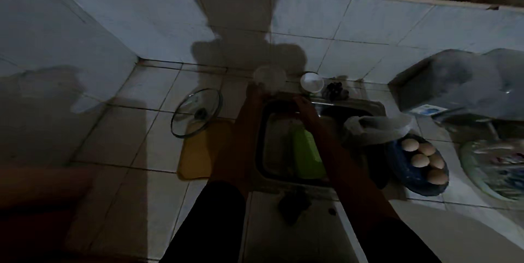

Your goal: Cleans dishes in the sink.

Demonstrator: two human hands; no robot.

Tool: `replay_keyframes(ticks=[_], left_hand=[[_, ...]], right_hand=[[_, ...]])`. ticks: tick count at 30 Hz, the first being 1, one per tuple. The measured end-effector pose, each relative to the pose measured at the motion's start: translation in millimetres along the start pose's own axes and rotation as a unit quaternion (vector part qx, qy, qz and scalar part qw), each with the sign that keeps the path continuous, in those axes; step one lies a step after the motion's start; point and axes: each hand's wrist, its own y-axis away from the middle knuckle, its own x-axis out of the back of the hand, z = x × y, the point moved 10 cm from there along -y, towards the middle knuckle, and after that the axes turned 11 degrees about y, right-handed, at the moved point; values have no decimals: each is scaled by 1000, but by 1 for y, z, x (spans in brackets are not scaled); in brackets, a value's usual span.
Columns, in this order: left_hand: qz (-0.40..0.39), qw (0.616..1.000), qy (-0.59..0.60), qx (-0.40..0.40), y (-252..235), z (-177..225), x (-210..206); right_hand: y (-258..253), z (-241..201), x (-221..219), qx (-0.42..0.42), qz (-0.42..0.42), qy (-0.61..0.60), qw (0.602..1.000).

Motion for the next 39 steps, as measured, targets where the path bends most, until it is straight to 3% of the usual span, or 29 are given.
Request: replay_keyframes(ticks=[3, 5, 7, 9, 12, 14, 17, 21, 25, 30, 33, 36, 39], left_hand=[[15, 986, 162, 23, -13, -5, -14], [13, 986, 166, 5, -8, -14, -20], [-16, 998, 7, -62, 28, -24, -26], [-135, 974, -124, -131, 96, -44, -51], [-341, 874, -322, -126, 204, -94, -89], [-371, 845, -354, -150, 257, -128, -84], [-357, 857, -293, -230, 296, -165, -78], [-311, 889, -246, -229, 293, -159, -78], [-207, 914, -260, -233, 290, -138, -40], [-245, 855, -348, -296, 292, -181, -23], [-275, 813, -377, -349, 294, -178, -39], [-346, 756, -445, -331, 296, -173, -59], [-385, 735, -446, -335, 298, -165, -71]], right_hand=[[23, 42, 61, -17, 107, 137, 985], [54, 78, 99, -33, 163, 263, 950], [83, 129, 110, -111, 128, 320, 932], [107, 173, 100, -220, 70, 289, 929], [122, 204, 82, -291, 19, 203, 935], [123, 200, 87, -257, 41, 190, 947], [127, 173, 108, -187, 116, 223, 950], [148, 126, 118, -102, 196, 222, 950], [175, 95, 129, -65, 243, 254, 934], [197, 91, 136, -56, 276, 250, 926], [201, 91, 136, -50, 272, 249, 928], [202, 91, 135, -42, 262, 256, 930], [202, 91, 134, -47, 267, 239, 932]])
